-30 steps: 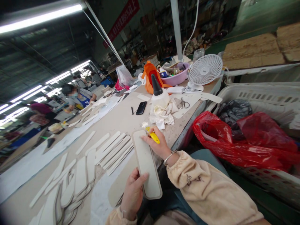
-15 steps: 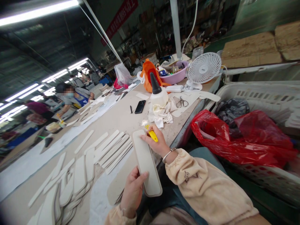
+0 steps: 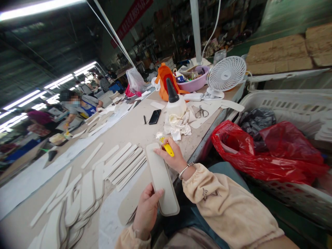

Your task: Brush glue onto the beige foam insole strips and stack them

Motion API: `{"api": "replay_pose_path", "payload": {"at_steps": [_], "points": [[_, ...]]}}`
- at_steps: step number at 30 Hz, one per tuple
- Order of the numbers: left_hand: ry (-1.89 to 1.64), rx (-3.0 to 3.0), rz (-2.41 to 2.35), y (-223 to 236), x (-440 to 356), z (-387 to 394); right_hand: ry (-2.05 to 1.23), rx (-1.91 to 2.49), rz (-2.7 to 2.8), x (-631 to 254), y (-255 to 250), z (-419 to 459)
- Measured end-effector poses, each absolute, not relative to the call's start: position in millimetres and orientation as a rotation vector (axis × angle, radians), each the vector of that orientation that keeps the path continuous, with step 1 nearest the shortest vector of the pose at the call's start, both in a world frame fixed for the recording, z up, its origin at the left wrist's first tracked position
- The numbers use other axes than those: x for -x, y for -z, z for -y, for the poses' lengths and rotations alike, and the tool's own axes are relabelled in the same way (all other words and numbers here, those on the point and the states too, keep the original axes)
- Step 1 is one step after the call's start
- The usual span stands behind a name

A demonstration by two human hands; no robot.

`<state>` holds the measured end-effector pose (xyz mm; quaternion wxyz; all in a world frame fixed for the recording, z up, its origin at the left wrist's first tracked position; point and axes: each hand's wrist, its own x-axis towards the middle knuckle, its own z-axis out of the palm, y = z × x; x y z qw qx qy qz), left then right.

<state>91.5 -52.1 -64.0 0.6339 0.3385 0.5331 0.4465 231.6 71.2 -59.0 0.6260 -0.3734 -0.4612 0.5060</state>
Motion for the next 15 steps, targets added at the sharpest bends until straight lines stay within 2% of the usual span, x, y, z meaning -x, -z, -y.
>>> {"api": "replay_pose_path", "payload": {"at_steps": [15], "points": [[-1.025, -0.801, -1.214, 63.4, -90.4, 53.0, -1.212, 0.796, 1.019, -231.3, 56.5, -70.0]]}}
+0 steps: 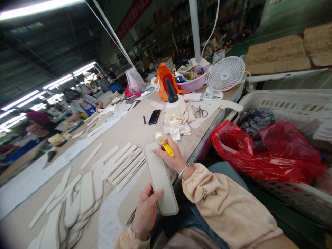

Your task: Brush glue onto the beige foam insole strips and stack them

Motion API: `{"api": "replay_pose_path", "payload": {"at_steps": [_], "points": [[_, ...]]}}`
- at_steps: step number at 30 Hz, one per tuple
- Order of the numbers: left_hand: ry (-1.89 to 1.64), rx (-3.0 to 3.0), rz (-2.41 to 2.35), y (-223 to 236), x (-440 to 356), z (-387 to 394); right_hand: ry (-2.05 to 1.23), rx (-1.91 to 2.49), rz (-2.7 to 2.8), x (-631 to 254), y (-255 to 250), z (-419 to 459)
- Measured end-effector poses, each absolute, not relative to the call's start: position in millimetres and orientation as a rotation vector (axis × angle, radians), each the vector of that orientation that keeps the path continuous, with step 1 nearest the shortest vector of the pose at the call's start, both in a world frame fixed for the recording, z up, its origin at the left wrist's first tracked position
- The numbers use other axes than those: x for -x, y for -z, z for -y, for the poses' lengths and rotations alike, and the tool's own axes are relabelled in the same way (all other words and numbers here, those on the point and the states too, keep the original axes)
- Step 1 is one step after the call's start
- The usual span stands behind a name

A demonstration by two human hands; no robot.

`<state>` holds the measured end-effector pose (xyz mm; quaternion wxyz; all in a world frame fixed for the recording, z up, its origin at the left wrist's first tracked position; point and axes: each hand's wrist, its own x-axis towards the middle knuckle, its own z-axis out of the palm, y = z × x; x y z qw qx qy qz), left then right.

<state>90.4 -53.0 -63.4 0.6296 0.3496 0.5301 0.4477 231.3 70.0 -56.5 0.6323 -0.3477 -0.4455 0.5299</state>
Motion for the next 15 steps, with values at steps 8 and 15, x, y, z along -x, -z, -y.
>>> {"api": "replay_pose_path", "payload": {"at_steps": [8, 15], "points": [[-1.047, -0.732, -1.201, 60.9, -92.0, 53.6, -1.249, 0.772, 0.993, -229.9, 57.8, -70.0], [-1.042, -0.743, -1.213, 61.4, -91.6, 53.7, -1.197, 0.798, 1.025, -230.2, 59.1, -70.4]]}}
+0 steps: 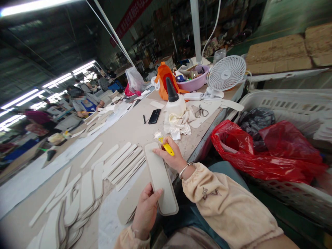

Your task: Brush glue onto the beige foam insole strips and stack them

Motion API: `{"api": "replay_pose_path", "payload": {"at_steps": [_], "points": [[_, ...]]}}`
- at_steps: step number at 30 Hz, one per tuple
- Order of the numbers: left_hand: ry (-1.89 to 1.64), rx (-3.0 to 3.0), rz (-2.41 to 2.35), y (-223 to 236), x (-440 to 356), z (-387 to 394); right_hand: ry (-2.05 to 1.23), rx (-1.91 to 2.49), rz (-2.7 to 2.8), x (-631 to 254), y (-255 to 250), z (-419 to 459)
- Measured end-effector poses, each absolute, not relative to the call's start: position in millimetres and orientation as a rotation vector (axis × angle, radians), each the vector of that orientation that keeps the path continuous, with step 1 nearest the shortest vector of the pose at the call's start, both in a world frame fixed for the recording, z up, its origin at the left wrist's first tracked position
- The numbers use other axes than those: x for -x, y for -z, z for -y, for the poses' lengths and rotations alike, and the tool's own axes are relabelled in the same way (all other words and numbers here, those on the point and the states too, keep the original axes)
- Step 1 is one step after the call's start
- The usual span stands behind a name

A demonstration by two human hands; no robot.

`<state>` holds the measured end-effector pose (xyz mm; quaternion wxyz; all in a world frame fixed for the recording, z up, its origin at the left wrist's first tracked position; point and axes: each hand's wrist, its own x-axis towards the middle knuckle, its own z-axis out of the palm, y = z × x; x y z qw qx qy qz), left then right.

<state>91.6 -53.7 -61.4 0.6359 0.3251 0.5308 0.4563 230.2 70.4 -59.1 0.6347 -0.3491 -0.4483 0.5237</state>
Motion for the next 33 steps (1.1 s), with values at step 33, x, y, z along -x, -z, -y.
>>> {"api": "replay_pose_path", "payload": {"at_steps": [33], "points": [[-0.859, -0.47, -1.157, 52.5, -80.2, 73.4, -1.124, 0.887, 1.14, -235.2, 67.3, -77.6]]}}
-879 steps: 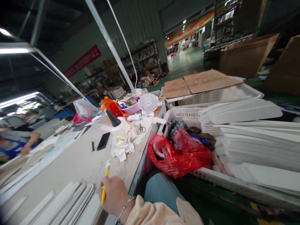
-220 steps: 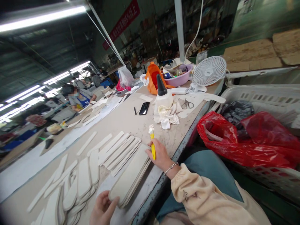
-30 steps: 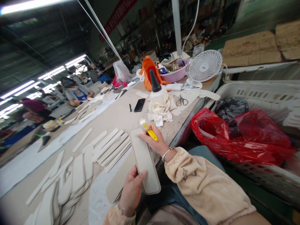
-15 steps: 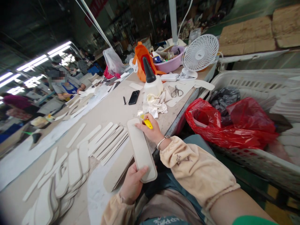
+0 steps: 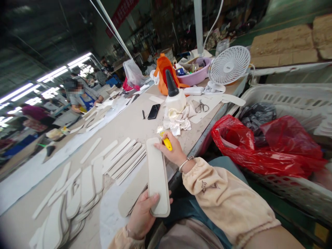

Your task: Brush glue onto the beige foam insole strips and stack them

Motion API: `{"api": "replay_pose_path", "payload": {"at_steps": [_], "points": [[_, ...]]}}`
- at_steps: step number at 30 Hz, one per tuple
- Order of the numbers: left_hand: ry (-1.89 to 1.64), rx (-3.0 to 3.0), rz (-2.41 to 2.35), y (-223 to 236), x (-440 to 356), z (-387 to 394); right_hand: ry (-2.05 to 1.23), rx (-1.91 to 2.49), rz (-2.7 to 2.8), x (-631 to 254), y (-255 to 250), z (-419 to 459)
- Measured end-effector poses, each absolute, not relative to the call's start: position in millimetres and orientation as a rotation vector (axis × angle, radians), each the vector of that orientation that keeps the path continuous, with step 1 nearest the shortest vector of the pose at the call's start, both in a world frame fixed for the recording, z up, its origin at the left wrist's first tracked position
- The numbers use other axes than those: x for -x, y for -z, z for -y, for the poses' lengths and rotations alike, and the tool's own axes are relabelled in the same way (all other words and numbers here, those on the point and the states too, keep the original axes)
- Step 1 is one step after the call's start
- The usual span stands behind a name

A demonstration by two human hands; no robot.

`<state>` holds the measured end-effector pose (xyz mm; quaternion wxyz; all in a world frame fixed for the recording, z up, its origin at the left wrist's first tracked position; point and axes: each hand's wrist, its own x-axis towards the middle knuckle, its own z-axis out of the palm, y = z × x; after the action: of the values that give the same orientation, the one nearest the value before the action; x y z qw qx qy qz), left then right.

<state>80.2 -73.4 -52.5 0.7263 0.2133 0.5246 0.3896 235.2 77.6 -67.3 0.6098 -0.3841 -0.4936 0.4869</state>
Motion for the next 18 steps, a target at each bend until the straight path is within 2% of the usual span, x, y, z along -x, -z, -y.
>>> {"api": "replay_pose_path", "payload": {"at_steps": [7, 10, 14, 18], "points": [[-0.907, -0.398, -1.35, 47.5, -48.4, 104.0, -0.988, 1.0, 1.415, -214.7, 82.6, -71.8], [-0.93, -0.348, -1.393, 54.2, -40.1, 111.0, -0.767, 1.06, 1.625, -206.7, 89.4, -69.4], [-0.953, -0.293, -1.4, 62.3, -33.7, 111.0, -0.5, 0.889, 1.875, -196.2, 85.8, -57.5], [-0.953, -0.279, -1.354, 64.7, -30.6, 108.3, -0.508, 0.803, 2.126, -176.5, 80.5, -35.0]]}}
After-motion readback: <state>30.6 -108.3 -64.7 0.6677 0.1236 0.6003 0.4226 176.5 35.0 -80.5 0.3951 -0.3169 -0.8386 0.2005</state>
